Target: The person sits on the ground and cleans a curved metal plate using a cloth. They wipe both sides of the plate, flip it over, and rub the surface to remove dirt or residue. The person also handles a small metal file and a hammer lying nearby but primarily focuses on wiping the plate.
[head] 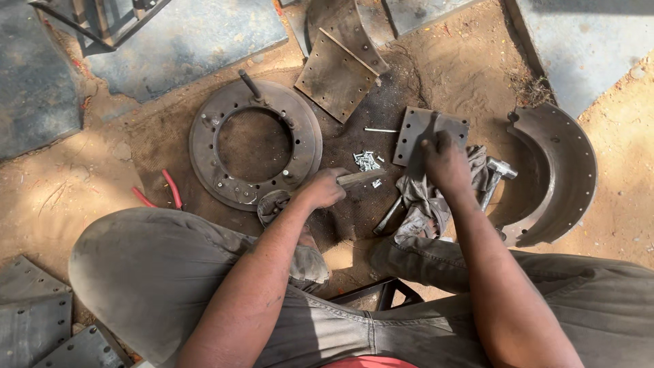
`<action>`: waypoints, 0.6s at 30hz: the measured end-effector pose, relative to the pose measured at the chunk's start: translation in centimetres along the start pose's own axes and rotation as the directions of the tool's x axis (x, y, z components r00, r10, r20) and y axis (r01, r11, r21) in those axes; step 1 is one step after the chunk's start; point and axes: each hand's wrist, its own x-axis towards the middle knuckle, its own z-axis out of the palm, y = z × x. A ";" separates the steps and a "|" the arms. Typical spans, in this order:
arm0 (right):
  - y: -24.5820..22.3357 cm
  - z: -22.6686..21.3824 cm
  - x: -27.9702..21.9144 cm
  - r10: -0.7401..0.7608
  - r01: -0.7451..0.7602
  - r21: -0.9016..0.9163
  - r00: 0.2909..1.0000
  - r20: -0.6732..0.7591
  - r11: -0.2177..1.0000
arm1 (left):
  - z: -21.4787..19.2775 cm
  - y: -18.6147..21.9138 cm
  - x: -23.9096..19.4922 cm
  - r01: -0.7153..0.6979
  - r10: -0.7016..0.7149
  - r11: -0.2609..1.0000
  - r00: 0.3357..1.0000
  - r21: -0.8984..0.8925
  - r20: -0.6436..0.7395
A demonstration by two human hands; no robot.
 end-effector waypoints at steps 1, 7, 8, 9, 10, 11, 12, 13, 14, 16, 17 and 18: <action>0.2 -0.1 -0.2 0.193 -0.232 0.360 0.971 0.141 0.904 | -0.2 0.4 -0.1 -0.008 0.008 1.000 1.000 0.009 -0.012; -1.3 1.7 -2.0 0.349 -0.476 0.648 0.879 0.326 0.594 | -1.3 2.6 -0.9 0.151 -0.156 0.987 0.985 0.057 0.080; -1.1 2.2 -1.8 0.374 -0.503 0.679 0.861 0.344 0.534 | -1.3 2.6 -1.1 0.150 -0.154 0.987 0.985 0.061 0.078; -0.7 2.8 -1.8 0.398 -0.527 0.708 0.843 0.362 0.471 | -1.2 2.6 -1.4 0.149 -0.153 0.987 0.985 0.064 0.076; -0.2 3.4 -1.8 0.415 -0.536 0.699 0.836 0.360 0.473 | -1.4 2.6 -1.2 0.139 -0.144 0.988 0.987 0.071 0.072; 0.5 3.9 -1.8 0.431 -0.545 0.690 0.828 0.357 0.475 | -1.6 2.5 -1.0 0.121 -0.127 0.989 0.989 0.081 0.072; 1.2 4.5 -2.1 0.449 -0.560 0.675 0.818 0.359 0.480 | -1.5 2.3 -1.1 0.107 -0.113 0.991 0.991 0.084 0.073; 1.8 5.3 -2.2 0.455 -0.576 0.657 0.809 0.373 0.486 | -1.4 2.0 -1.1 0.093 -0.099 0.992 0.992 0.086 0.075; 2.3 5.9 -2.3 0.461 -0.590 0.641 0.801 0.383 0.492 | -1.3 1.8 -1.0 0.090 -0.096 0.992 0.992 0.086 0.076; 3.2 6.7 -2.4 0.470 -0.615 0.641 0.780 0.413 0.458 | -1.2 1.3 -0.8 0.086 -0.092 0.993 0.993 0.084 0.080; 3.4 7.0 -2.5 0.471 -0.627 0.657 0.768 0.434 0.419 | -1.1 1.1 -0.8 0.059 -0.066 0.994 0.995 0.091 0.074; 3.4 7.3 -2.4 0.470 -0.637 0.671 0.758 0.453 0.380 | -1.1 0.9 -0.8 0.033 -0.040 0.995 0.997 0.098 0.067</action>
